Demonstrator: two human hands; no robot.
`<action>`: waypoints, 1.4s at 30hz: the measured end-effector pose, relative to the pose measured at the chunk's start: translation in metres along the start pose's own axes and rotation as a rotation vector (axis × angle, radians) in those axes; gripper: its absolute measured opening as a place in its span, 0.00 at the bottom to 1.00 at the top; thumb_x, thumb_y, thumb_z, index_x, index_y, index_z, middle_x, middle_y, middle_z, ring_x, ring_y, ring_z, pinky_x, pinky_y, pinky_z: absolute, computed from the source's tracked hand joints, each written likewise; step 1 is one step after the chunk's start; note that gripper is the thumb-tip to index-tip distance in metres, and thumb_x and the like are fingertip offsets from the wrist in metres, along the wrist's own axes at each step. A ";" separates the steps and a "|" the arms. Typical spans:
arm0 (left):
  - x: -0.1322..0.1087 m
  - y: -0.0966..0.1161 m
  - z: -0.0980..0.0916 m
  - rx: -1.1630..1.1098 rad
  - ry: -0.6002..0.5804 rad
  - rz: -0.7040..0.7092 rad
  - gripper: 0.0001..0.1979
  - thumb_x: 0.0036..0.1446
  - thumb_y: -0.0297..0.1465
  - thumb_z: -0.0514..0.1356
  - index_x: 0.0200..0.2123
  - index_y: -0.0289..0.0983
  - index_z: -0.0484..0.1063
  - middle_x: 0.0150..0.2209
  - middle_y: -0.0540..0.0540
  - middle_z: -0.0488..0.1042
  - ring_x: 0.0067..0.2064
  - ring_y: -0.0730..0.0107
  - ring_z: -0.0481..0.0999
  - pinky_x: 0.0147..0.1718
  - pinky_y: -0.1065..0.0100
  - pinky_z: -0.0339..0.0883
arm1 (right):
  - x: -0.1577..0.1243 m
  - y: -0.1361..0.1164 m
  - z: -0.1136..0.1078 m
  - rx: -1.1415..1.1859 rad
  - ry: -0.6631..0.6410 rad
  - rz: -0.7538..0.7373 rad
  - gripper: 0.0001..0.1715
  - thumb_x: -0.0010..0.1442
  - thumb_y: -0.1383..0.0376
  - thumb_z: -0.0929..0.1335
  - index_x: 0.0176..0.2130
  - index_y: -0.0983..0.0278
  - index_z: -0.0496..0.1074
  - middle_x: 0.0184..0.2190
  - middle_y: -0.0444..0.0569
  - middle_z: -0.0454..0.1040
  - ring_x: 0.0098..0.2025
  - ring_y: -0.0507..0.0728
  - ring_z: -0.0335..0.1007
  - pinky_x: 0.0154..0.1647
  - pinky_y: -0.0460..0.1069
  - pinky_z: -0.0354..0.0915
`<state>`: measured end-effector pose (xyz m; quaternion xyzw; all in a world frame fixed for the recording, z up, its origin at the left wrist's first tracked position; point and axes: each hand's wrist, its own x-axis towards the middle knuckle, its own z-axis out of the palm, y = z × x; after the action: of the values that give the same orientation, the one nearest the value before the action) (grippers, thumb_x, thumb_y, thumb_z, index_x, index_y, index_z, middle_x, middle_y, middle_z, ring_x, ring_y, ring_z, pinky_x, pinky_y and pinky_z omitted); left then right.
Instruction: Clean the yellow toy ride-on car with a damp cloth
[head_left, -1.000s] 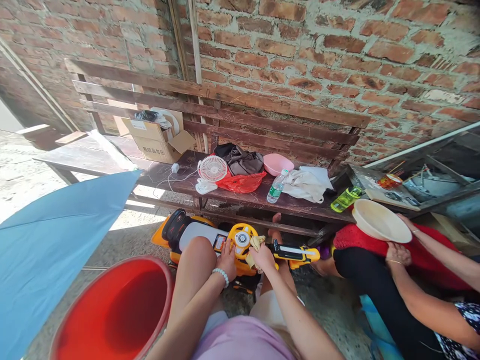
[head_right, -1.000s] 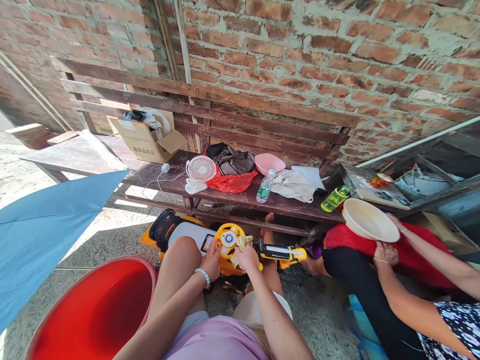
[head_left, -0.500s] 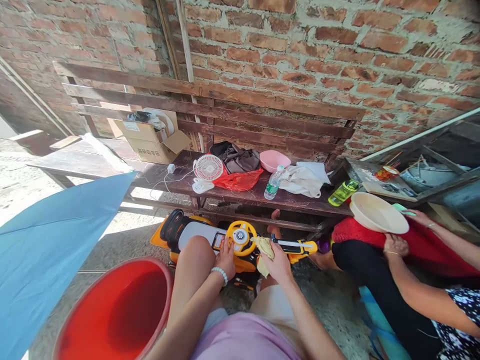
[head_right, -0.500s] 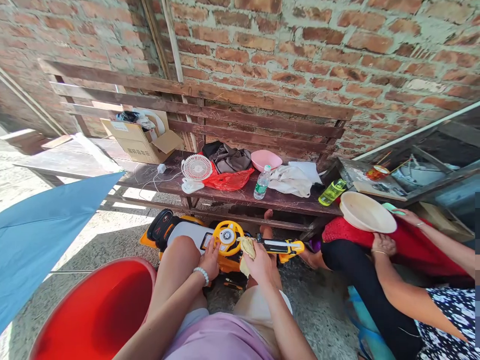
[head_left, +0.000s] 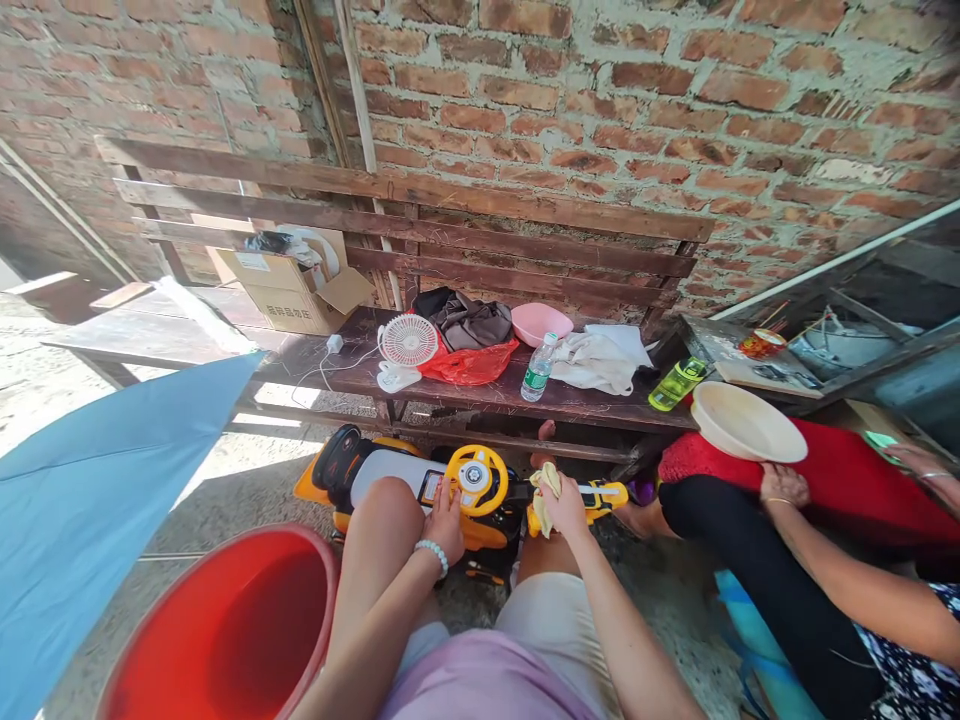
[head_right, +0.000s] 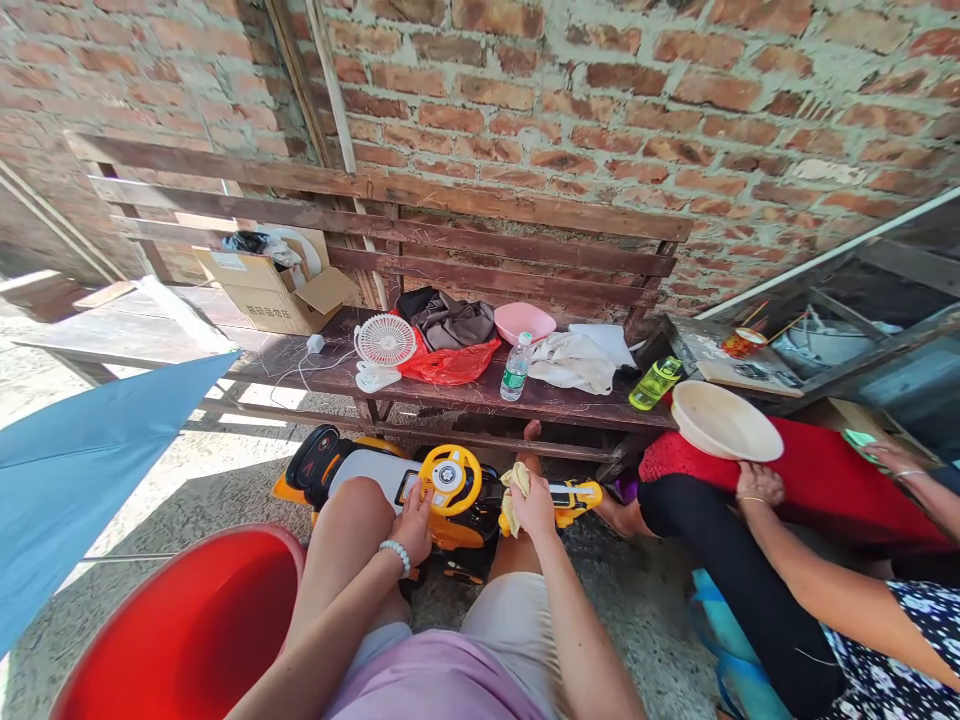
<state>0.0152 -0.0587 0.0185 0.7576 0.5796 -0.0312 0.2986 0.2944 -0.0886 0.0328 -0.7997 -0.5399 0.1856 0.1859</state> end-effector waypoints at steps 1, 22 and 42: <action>0.000 0.000 -0.001 0.012 -0.004 -0.002 0.51 0.55 0.23 0.62 0.81 0.31 0.51 0.84 0.33 0.34 0.84 0.47 0.35 0.79 0.50 0.48 | 0.001 0.002 0.000 -0.021 -0.001 -0.002 0.23 0.74 0.58 0.60 0.57 0.61 0.77 0.55 0.55 0.82 0.62 0.63 0.72 0.64 0.53 0.66; 0.002 0.004 0.002 0.040 -0.004 -0.028 0.50 0.58 0.28 0.64 0.81 0.32 0.48 0.84 0.32 0.37 0.84 0.43 0.43 0.77 0.51 0.54 | 0.007 0.012 0.009 0.018 0.045 0.040 0.20 0.71 0.62 0.63 0.55 0.62 0.78 0.58 0.57 0.80 0.65 0.63 0.72 0.68 0.54 0.65; 0.004 -0.007 0.009 0.053 0.050 0.031 0.47 0.58 0.23 0.63 0.79 0.28 0.53 0.83 0.27 0.41 0.83 0.41 0.45 0.75 0.45 0.58 | 0.001 0.115 -0.027 -0.168 0.238 0.139 0.22 0.59 0.70 0.68 0.51 0.58 0.80 0.58 0.56 0.79 0.60 0.68 0.71 0.59 0.61 0.68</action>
<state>0.0133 -0.0585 0.0065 0.7748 0.5739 -0.0231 0.2644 0.3995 -0.1299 -0.0009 -0.8641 -0.4711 0.0560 0.1679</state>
